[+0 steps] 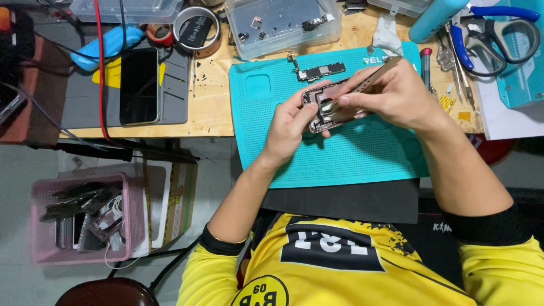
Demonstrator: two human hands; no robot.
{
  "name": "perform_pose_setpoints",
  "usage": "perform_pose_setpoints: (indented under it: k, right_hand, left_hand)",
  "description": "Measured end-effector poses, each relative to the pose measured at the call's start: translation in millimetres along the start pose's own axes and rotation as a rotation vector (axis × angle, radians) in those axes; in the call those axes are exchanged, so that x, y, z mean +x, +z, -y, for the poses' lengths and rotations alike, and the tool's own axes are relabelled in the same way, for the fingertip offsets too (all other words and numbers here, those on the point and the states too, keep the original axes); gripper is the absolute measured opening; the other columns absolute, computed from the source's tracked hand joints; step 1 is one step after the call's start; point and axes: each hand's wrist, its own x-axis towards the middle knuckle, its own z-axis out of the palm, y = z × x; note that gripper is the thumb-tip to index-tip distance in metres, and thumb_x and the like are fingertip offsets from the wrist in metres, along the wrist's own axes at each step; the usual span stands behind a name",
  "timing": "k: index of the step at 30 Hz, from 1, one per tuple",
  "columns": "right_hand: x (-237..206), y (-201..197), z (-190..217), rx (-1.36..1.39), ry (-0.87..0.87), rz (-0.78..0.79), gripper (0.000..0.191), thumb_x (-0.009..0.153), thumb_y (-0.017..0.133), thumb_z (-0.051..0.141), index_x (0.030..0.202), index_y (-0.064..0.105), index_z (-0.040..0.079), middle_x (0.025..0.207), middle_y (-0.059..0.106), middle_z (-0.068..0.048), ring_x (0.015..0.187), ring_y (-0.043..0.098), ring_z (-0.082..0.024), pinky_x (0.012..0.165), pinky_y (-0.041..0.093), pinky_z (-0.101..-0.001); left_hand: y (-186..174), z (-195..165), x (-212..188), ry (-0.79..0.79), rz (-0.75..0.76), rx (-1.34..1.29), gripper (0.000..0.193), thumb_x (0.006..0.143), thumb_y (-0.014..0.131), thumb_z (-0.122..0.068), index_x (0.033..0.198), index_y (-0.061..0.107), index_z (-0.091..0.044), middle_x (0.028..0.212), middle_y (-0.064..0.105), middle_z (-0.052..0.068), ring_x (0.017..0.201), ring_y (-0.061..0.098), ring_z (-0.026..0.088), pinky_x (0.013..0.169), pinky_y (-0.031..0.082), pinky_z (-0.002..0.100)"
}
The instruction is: The person disassembles a smartphone at a repair workbench. They use a screwdriver to remove screws from the phone frame, pry and lift internal components with a tool, and use tweezers to handle small parts, working on the phone body over a teal mat.
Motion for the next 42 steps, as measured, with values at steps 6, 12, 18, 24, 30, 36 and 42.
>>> perform_pose_setpoints:
  k: [6,12,18,24,30,36,42]
  right_hand:
    - [-5,10,5,0.051,-0.081,-0.054,0.014,0.097,0.072,0.001,0.109,0.075,-0.005,0.098,0.077,-0.012,0.082,0.072,-0.012,0.068,0.058,-0.0252]
    - [-7,15,7,0.003,-0.139,-0.1,0.013,0.099,0.071,0.001,0.11,0.074,-0.006,0.094,0.075,-0.01,0.083,0.072,-0.012,0.072,0.058,-0.0239]
    - [-12,15,6,-0.05,-0.264,-0.204,0.01,0.102,0.071,-0.003,0.111,0.072,-0.008,0.101,0.071,-0.01,0.087,0.072,-0.013,0.076,0.058,-0.0236]
    - [-23,9,14,-0.044,-0.315,-0.336,0.006,0.105,0.072,-0.003,0.11,0.071,-0.007,0.103,0.071,-0.01,0.084,0.072,-0.014,0.075,0.059,-0.023]
    - [-29,4,25,-0.42,-0.491,-0.328,0.013,0.098,0.079,-0.007,0.111,0.073,-0.007,0.105,0.073,-0.017,0.092,0.07,-0.018,0.082,0.056,-0.0258]
    - [-17,10,10,-0.55,-0.578,-0.31,0.014,0.101,0.081,-0.006,0.113,0.073,-0.004,0.111,0.074,-0.016,0.097,0.073,-0.019,0.084,0.058,-0.0253]
    - [-17,16,-5,-0.568,-0.509,-0.382,0.017,0.096,0.079,-0.008,0.112,0.074,-0.003,0.114,0.074,-0.016,0.092,0.072,-0.021,0.076,0.057,-0.0264]
  left_hand:
    - [-1,-7,-1,-0.041,0.023,-0.148,0.045,0.111,0.043,-0.013,0.152,0.046,0.003,0.135,0.065,0.014,0.108,0.069,0.019,0.083,0.063,0.036]
    - [-4,-10,-6,-0.047,0.047,-0.197,0.045,0.109,0.042,-0.013,0.149,0.05,0.006,0.132,0.066,0.014,0.107,0.068,0.019,0.088,0.06,0.037]
    - [-7,3,-4,-0.015,-0.017,-0.222,0.036,0.115,0.046,-0.016,0.142,0.056,0.006,0.123,0.069,0.011,0.098,0.065,0.015,0.087,0.058,0.032]
    - [-5,4,9,0.03,-0.212,-0.128,0.03,0.111,0.055,-0.018,0.127,0.064,0.006,0.108,0.071,0.007,0.089,0.065,0.011,0.075,0.056,0.027]
    - [-8,-22,23,0.066,-0.157,0.285,0.03,0.108,0.056,-0.02,0.124,0.069,0.002,0.089,0.073,0.002,0.069,0.061,0.005,0.06,0.051,0.021]
    - [-22,-37,54,-0.084,0.028,0.552,0.029,0.107,0.055,-0.022,0.115,0.073,-0.001,0.076,0.067,0.002,0.057,0.055,0.007,0.051,0.045,0.022]
    - [-28,-31,68,0.077,0.079,0.782,0.027,0.105,0.059,-0.022,0.107,0.075,0.0,0.087,0.077,0.002,0.08,0.069,0.006,0.071,0.056,0.025]
